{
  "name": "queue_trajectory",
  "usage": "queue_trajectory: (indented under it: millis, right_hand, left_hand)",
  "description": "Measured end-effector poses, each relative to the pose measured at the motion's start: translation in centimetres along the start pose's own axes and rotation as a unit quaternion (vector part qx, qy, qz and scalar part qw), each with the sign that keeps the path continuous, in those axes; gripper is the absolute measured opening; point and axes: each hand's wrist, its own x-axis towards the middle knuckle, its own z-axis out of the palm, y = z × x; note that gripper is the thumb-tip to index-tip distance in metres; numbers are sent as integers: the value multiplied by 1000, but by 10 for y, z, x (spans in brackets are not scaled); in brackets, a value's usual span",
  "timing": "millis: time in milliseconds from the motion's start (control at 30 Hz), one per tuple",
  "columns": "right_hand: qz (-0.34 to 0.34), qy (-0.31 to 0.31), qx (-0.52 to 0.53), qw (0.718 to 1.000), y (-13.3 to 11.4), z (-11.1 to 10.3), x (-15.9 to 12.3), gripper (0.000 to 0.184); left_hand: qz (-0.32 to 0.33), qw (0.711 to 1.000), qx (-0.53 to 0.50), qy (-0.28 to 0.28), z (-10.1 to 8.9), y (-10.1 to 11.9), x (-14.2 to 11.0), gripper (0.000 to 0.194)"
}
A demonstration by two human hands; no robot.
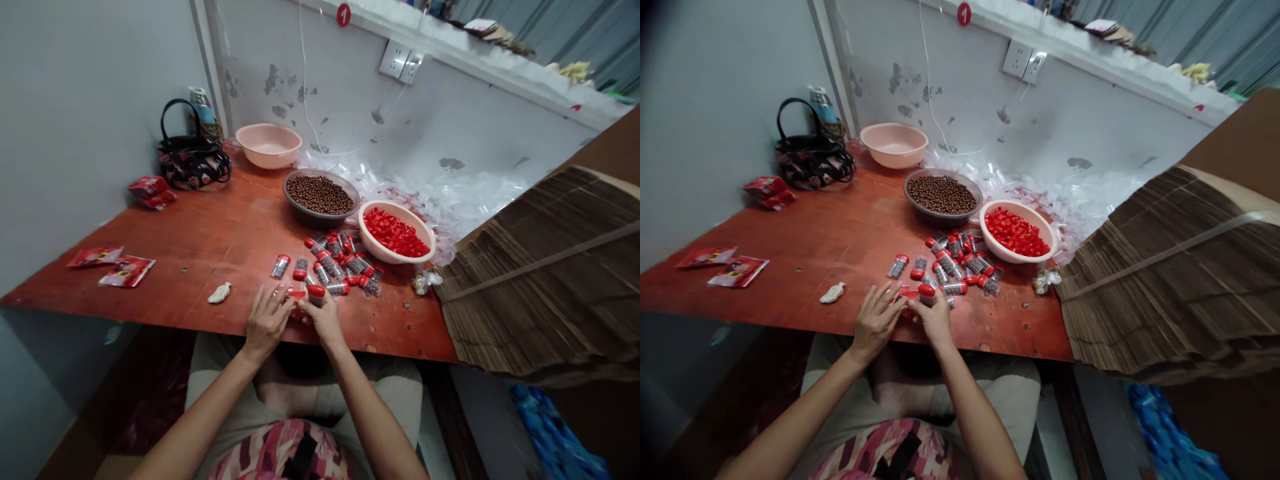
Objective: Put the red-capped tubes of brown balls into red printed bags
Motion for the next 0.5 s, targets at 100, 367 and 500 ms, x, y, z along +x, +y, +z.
queue_trajectory:
  millis: [100, 367, 500]
  right_hand:
    - [2, 14, 23, 1000, -5, -5, 2, 22]
    - [25, -100, 11, 995, -18, -17, 6, 21]
    - [23, -79, -11, 997, -18, -23, -2, 20]
  left_hand:
    - [-112, 984, -141, -10, -8, 11, 2, 36]
    - [-394, 769, -485, -137, -19, 20, 12, 25]
    - [-455, 715, -523, -90, -16, 26, 14, 24]
